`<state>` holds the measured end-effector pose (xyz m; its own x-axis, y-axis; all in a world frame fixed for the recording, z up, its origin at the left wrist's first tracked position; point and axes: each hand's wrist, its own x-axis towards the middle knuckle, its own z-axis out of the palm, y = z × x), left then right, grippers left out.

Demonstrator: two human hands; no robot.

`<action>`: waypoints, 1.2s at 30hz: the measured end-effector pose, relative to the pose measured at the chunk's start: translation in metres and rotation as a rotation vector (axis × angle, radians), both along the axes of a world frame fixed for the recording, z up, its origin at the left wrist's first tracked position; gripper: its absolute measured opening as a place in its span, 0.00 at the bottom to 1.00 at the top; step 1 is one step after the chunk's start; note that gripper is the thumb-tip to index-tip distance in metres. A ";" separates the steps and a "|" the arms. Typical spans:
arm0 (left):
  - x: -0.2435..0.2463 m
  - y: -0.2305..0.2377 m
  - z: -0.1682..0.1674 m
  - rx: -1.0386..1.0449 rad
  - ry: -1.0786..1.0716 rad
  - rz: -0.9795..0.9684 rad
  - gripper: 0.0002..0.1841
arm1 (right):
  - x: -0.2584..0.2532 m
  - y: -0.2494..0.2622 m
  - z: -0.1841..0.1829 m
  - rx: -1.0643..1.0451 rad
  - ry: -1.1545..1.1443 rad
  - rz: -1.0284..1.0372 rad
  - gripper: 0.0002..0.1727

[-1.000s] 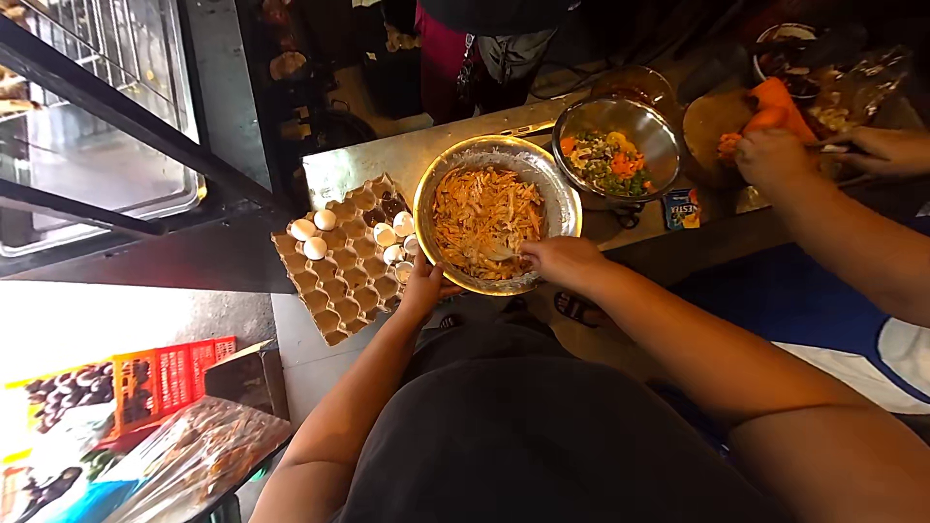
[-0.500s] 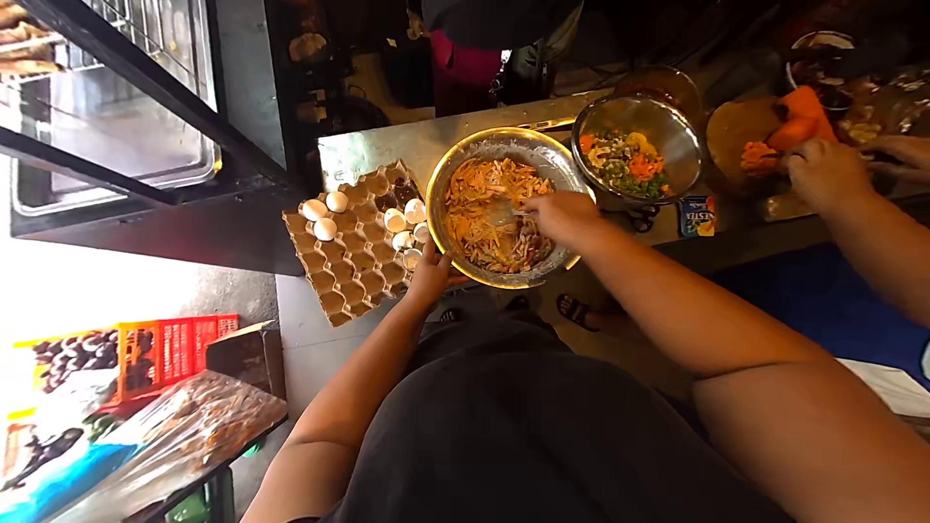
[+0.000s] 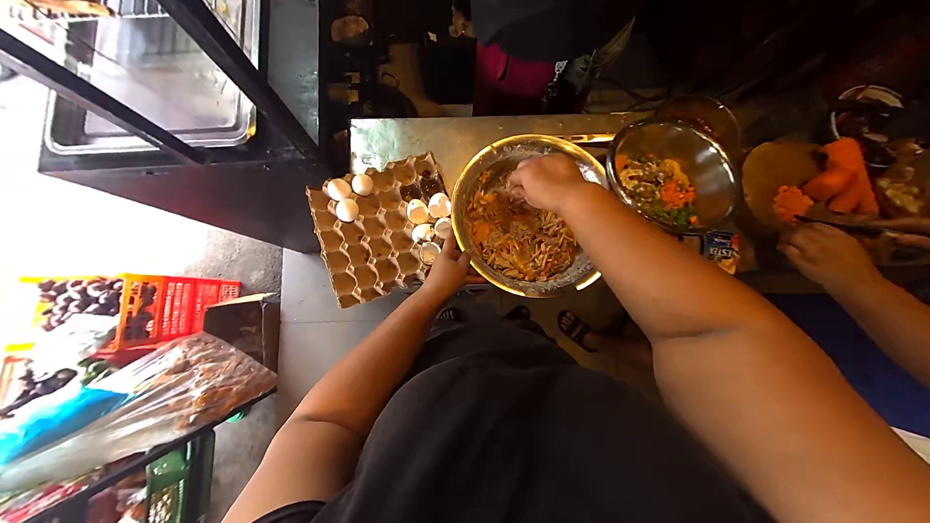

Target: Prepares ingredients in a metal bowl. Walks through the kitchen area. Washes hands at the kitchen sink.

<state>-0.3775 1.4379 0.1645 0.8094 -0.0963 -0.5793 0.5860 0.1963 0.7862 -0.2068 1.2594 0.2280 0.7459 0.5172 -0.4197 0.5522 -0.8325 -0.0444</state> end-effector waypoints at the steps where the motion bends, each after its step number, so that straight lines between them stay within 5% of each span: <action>1: 0.001 0.000 0.000 -0.009 0.011 0.010 0.36 | -0.006 0.000 -0.001 0.001 0.042 0.073 0.14; 6: 0.003 0.001 0.002 -0.007 0.004 0.017 0.36 | -0.022 -0.036 0.025 -0.031 0.112 0.313 0.13; 12: 0.002 -0.001 0.002 -0.030 0.012 0.022 0.36 | 0.004 -0.063 0.076 -0.068 -0.137 0.181 0.12; 18: 0.003 -0.001 -0.001 -0.031 0.015 0.020 0.36 | 0.030 -0.031 0.016 -0.220 -0.110 -0.186 0.15; 29: 0.002 -0.002 0.001 -0.020 0.025 0.029 0.37 | 0.011 0.011 0.010 -0.182 0.229 0.359 0.14; 36: 0.003 -0.002 0.000 0.001 0.006 0.008 0.37 | 0.013 -0.067 0.063 -0.132 0.142 0.436 0.09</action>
<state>-0.3743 1.4362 0.1647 0.8065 -0.0892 -0.5844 0.5893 0.1998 0.7828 -0.1935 1.1923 0.2910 0.4017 0.7045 -0.5851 0.8474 -0.5282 -0.0542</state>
